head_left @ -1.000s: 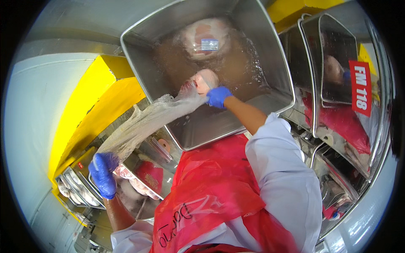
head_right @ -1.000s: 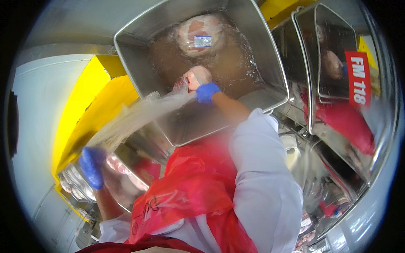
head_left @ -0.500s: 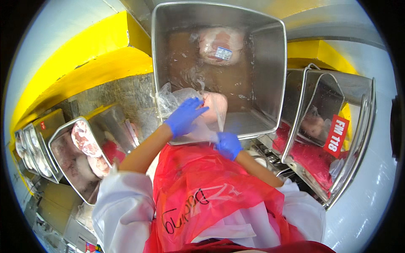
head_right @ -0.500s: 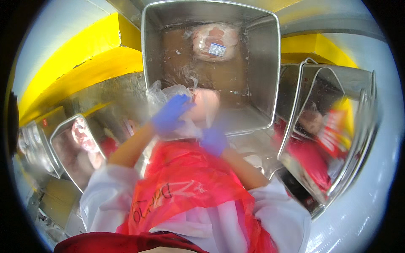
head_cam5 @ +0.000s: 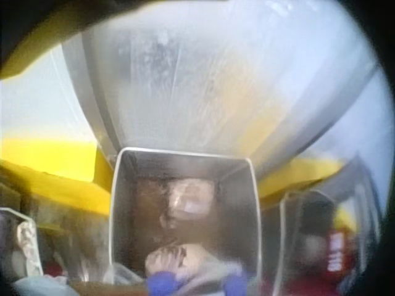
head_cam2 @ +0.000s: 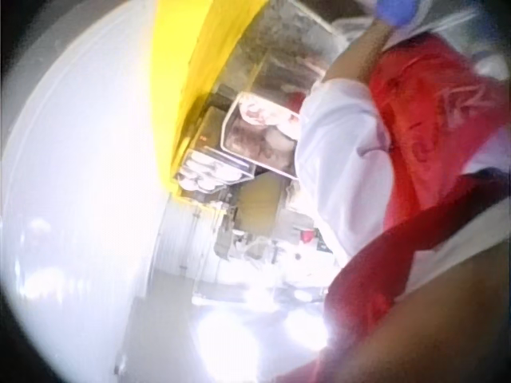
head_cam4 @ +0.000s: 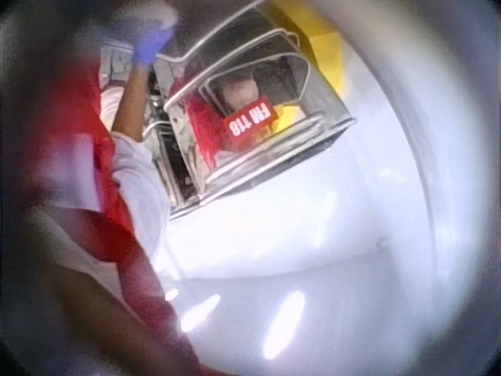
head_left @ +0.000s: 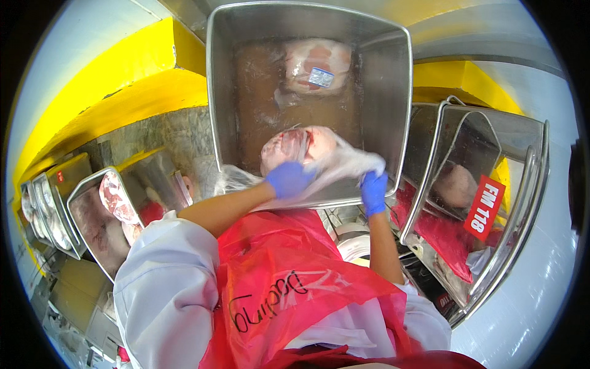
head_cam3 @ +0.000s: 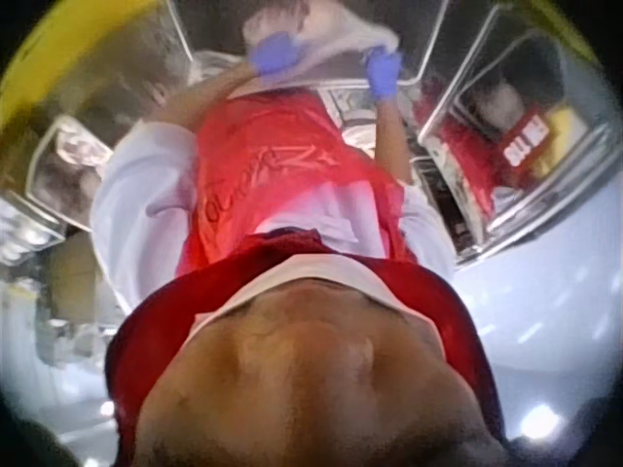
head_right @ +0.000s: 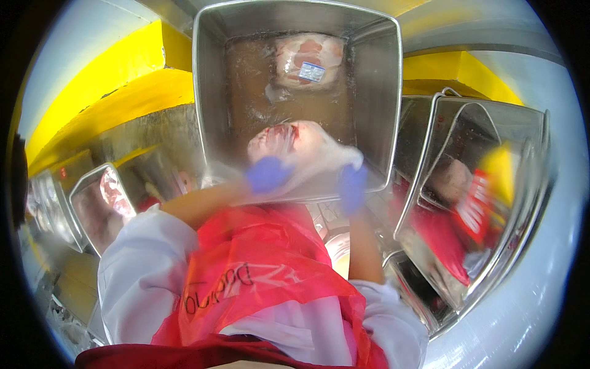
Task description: The person removes vacuum-sealed meat packages from a water bath, places them in a metal tray, and uses a knife to trim fat and connective tissue from the meat. The trimmed pieces are set aside in the tray.
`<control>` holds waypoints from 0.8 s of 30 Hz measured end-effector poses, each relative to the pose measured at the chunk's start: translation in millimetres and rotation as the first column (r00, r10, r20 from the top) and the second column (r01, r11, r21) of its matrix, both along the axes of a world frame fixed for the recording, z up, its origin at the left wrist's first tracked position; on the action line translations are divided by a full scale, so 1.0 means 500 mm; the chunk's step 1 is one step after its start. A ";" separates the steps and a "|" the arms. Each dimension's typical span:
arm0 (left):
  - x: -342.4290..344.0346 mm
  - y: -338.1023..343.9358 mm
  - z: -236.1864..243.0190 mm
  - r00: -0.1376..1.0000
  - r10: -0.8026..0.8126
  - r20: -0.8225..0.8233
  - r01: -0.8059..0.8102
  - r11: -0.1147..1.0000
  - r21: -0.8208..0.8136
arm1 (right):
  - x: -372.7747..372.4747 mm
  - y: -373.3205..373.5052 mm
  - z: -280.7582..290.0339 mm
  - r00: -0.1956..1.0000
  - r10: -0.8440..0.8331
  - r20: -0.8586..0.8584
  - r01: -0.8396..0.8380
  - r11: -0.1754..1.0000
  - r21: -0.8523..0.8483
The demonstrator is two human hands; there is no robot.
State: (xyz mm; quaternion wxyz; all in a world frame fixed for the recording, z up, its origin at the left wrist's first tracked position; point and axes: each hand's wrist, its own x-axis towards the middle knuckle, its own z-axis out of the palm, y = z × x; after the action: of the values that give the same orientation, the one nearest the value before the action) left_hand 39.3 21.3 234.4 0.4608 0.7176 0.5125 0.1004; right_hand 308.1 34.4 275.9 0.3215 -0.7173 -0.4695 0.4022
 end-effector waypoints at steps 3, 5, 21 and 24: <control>-0.087 0.144 0.016 0.946 0.297 0.132 -0.294 0.955 -0.044 | -0.058 0.147 0.040 0.947 0.067 -0.314 -0.079 0.997 -0.026; -0.155 0.208 -0.035 0.896 0.431 0.108 -0.435 0.900 0.016 | -0.117 0.196 -0.001 0.941 0.182 -0.286 -0.190 0.982 0.000; 0.053 -0.080 0.072 0.991 -0.119 -0.065 0.100 0.964 -0.247 | 0.128 -0.205 -0.065 0.444 0.509 0.737 -0.612 0.773 -0.165; 0.024 -0.021 0.300 0.981 -0.183 0.060 0.188 0.978 -0.092 | 0.203 -0.184 0.077 0.240 0.333 0.912 -0.573 0.807 -0.143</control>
State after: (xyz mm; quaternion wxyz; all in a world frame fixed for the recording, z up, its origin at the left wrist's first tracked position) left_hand 51.2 10.6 384.3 0.5155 0.7360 0.4359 0.0501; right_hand 409.8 -57.5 314.6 -0.0421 -0.6060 -0.7936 -0.0349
